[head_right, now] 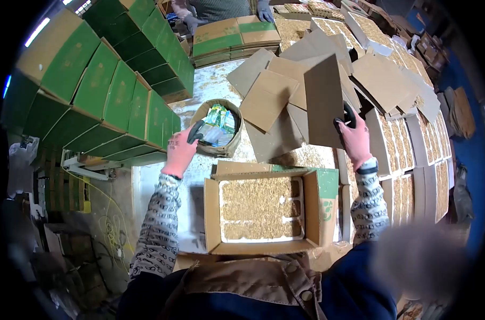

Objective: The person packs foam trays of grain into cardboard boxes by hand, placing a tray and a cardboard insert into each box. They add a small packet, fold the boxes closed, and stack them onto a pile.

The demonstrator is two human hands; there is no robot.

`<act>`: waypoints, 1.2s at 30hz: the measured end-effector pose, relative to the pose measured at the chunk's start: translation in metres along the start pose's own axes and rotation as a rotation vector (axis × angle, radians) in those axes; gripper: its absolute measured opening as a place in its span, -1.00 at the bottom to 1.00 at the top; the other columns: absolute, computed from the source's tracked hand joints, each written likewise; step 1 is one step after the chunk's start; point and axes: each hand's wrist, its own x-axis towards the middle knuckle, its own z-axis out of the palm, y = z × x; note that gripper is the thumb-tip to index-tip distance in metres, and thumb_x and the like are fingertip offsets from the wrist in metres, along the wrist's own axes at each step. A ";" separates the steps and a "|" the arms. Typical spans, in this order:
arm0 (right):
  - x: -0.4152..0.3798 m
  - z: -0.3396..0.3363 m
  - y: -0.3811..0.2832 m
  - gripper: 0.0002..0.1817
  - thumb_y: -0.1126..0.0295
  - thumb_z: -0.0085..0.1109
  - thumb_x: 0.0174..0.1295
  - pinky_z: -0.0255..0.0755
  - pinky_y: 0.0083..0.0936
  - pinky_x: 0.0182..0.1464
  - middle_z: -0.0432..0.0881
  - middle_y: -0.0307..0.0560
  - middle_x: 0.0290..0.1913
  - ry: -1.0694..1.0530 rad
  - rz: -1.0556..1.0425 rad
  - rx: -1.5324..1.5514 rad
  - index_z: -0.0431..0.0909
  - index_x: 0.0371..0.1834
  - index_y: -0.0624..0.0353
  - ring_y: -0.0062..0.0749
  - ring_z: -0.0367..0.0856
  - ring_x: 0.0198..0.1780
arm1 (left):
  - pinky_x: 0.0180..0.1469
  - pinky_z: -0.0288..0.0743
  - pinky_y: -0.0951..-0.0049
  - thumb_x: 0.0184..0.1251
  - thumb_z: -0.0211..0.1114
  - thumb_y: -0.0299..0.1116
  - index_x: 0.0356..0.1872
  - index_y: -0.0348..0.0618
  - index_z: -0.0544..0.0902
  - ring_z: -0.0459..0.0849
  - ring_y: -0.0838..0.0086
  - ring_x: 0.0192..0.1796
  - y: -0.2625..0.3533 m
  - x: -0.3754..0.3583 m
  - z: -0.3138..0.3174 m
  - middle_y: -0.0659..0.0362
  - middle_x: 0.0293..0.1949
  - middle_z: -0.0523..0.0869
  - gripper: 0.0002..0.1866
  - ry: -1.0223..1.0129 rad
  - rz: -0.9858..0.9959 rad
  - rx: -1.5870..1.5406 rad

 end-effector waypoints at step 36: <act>-0.184 0.032 0.069 -0.47 0.08 -0.03 0.33 0.16 -0.42 0.29 0.43 0.07 0.20 -0.567 0.158 -0.055 0.37 0.21 0.28 -0.25 0.36 0.23 | 0.28 0.33 0.33 0.36 0.10 -0.28 0.16 -0.32 0.45 0.52 0.29 0.16 0.033 -0.213 0.098 0.01 0.07 0.58 -0.57 -0.551 -1.076 -1.942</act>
